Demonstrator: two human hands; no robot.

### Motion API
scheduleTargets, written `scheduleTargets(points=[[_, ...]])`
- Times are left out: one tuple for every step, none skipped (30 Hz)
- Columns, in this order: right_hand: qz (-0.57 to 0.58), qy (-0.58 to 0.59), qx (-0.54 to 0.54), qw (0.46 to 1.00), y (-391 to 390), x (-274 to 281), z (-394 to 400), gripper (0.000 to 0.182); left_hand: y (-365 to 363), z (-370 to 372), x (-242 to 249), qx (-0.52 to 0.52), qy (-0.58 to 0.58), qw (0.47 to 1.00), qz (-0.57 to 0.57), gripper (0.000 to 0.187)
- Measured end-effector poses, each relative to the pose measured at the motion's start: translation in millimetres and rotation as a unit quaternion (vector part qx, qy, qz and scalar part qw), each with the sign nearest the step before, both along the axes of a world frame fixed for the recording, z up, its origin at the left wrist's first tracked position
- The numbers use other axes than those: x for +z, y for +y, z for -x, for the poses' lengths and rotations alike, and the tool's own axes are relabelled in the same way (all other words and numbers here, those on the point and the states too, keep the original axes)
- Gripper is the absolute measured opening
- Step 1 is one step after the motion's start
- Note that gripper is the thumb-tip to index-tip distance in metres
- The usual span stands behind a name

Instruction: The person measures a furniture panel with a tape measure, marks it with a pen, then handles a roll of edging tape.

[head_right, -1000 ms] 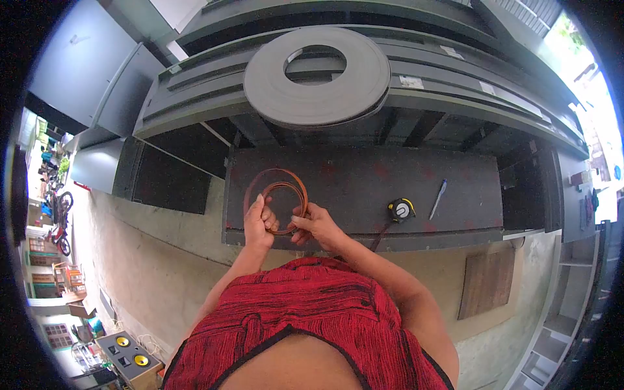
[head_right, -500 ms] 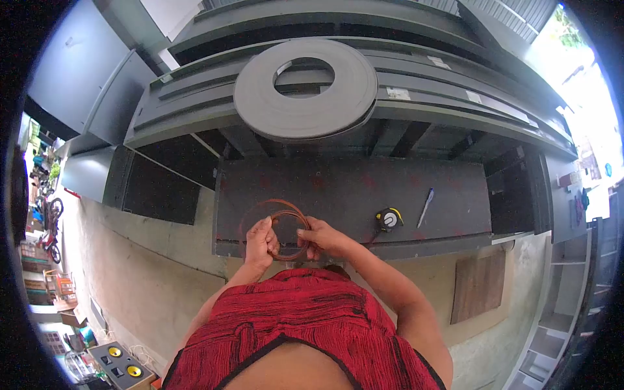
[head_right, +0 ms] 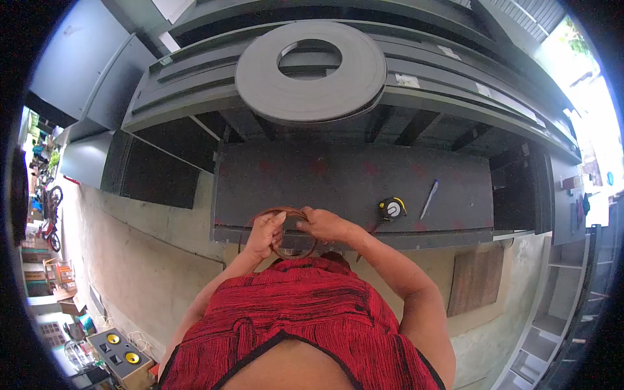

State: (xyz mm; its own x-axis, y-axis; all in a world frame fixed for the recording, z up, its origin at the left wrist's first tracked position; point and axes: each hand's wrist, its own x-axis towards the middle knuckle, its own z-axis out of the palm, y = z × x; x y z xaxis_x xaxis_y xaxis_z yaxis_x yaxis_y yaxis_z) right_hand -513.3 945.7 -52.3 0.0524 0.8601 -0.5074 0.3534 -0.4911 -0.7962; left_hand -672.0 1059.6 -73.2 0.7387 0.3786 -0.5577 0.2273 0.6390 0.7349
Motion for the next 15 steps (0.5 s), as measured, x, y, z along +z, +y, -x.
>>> scheduleTargets(points=[[-0.007, -0.034, 0.015, 0.999, 0, -1, 1, 0.046, 1, -1, 3, -0.007, -0.002, 1.0, 0.002, 0.023], [-0.017, -0.057, 0.022, 0.998, 1, -3, 1, 0.046, 1, -3, 8, -0.011, -0.002, 1.0, 0.003, 0.02], [-0.027, -0.079, 0.029, 0.996, 0, -6, 2, 0.046, 0, -6, 15, -0.015, -0.002, 1.0, 0.004, 0.019], [-0.037, -0.101, 0.036, 0.994, 1, -7, 3, 0.045, -1, -8, 19, -0.019, -0.001, 1.0, 0.005, 0.02], [-0.041, -0.098, 0.031, 0.994, 1, -6, 3, 0.045, -2, -9, 17, -0.027, -0.006, 1.0, 0.0, 0.02], [-0.046, -0.094, 0.027, 0.994, 2, -1, 3, 0.045, -2, -10, 14, -0.034, -0.012, 0.999, -0.006, 0.021], [-0.05, -0.091, 0.022, 0.994, 4, 2, 3, 0.044, -1, -11, 13, -0.041, -0.018, 0.999, -0.012, 0.023], [-0.067, -0.095, 0.014, 0.993, 3, 0, 4, 0.043, 0, -10, 13, -0.054, -0.017, 0.998, -0.015, 0.025], [-0.082, -0.099, 0.004, 0.992, 2, -4, 6, 0.042, 2, -10, 17, -0.067, -0.016, 0.997, -0.019, 0.027], [-0.099, -0.104, -0.005, 0.99, 2, -7, 6, 0.04, 4, -12, 19, -0.08, -0.017, 0.996, -0.023, 0.03], [-0.097, -0.12, -0.002, 0.988, 3, -9, 7, 0.039, 3, -15, 18, -0.088, -0.021, 0.995, -0.041, 0.033], [-0.094, -0.135, 0.002, 0.986, 5, -11, 10, 0.038, 0, -18, 17, -0.096, -0.024, 0.993, -0.059, 0.036], [-0.091, -0.15, 0.005, 0.984, 7, -12, 12, 0.037, 0, -19, 15, -0.099, -0.028, 0.992, -0.072, 0.037], [-0.098, -0.159, -0.001, 0.982, 8, -15, 14, 0.036, -1, -21, 13, -0.101, -0.032, 0.991, -0.084, 0.039], [-0.104, -0.168, -0.008, 0.98, 8, -17, 15, 0.035, -1, -21, 10, -0.1, -0.036, 0.99, -0.092, 0.039]])
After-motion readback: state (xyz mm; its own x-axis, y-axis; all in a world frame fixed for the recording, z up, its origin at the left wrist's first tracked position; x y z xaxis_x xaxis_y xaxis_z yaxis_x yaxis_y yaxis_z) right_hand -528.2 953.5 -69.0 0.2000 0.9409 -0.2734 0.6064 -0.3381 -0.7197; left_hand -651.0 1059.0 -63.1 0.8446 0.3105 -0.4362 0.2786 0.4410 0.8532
